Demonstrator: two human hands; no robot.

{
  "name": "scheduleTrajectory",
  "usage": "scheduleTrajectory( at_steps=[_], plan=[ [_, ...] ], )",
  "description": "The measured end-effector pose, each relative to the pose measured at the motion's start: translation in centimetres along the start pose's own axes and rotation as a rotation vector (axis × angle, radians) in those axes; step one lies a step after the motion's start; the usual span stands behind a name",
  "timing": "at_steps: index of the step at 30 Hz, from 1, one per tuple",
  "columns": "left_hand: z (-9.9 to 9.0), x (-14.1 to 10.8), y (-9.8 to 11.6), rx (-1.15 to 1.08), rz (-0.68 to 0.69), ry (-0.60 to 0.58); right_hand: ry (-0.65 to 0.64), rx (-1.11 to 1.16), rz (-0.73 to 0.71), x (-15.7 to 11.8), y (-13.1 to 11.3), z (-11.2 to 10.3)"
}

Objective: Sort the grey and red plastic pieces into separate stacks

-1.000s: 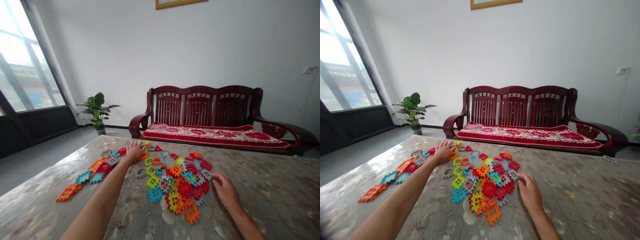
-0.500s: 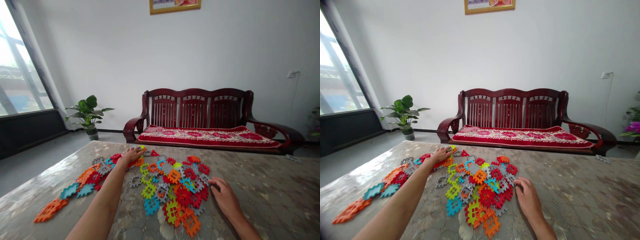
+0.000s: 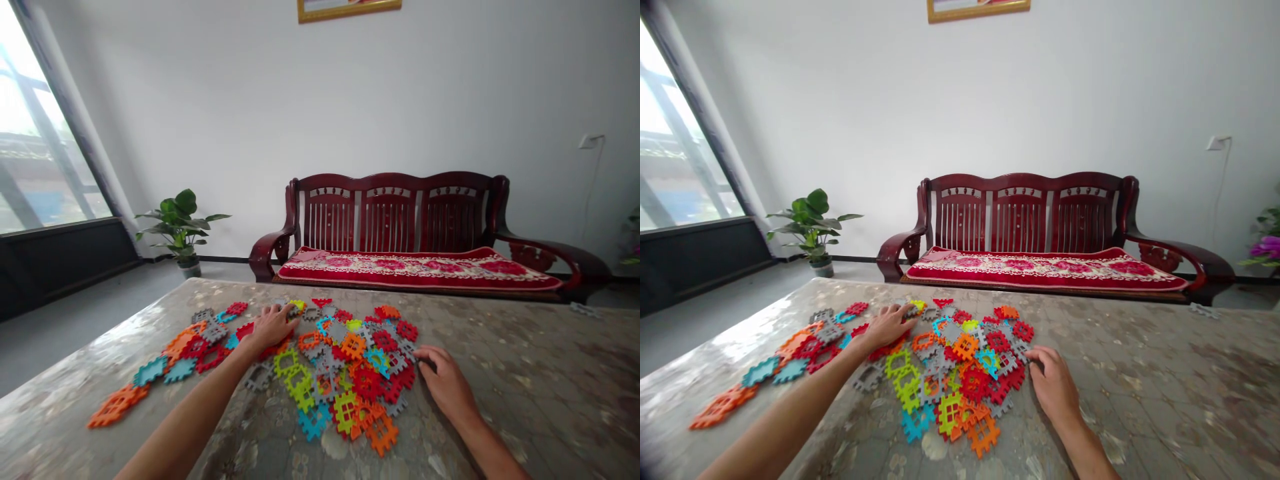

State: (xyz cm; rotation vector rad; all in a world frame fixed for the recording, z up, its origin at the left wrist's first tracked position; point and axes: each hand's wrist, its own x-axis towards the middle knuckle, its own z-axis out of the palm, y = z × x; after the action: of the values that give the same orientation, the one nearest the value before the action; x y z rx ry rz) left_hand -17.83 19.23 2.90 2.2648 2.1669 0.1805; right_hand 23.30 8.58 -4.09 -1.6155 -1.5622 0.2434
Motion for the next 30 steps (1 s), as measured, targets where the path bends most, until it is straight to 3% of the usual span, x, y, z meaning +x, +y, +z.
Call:
scheduleTrajectory(
  at_steps=[4, 7, 13, 21, 26, 30],
  plan=[
    [-0.8, -1.1, 1.4, -0.092, 0.06, 0.045, 0.025, 0.025, -0.008, 0.0, 0.0, 0.1],
    [-1.2, -0.1, 2.0, -0.132, 0.019, 0.088, 0.079, -0.003, -0.042, 0.0, 0.0, 0.2],
    [-0.3, 4.1, 3.2, -0.134, 0.144, -0.061, 0.083, -0.102, -0.039, 2.0, 0.5, 0.7],
    [2.5, 5.7, 7.4, -0.21, 0.325, -0.159, -0.101, -0.261, 0.014, 7.2, 1.4, 2.5],
    [2.8, 4.9, 9.1, -0.264, 0.425, -0.182, -0.225, -0.222, -0.165, 6.8, 0.2, 2.4],
    [1.6, 3.6, 9.7, -0.316, 0.473, -0.179, -0.248, -0.128, -0.194, 5.5, -0.7, 1.1]
  ],
)
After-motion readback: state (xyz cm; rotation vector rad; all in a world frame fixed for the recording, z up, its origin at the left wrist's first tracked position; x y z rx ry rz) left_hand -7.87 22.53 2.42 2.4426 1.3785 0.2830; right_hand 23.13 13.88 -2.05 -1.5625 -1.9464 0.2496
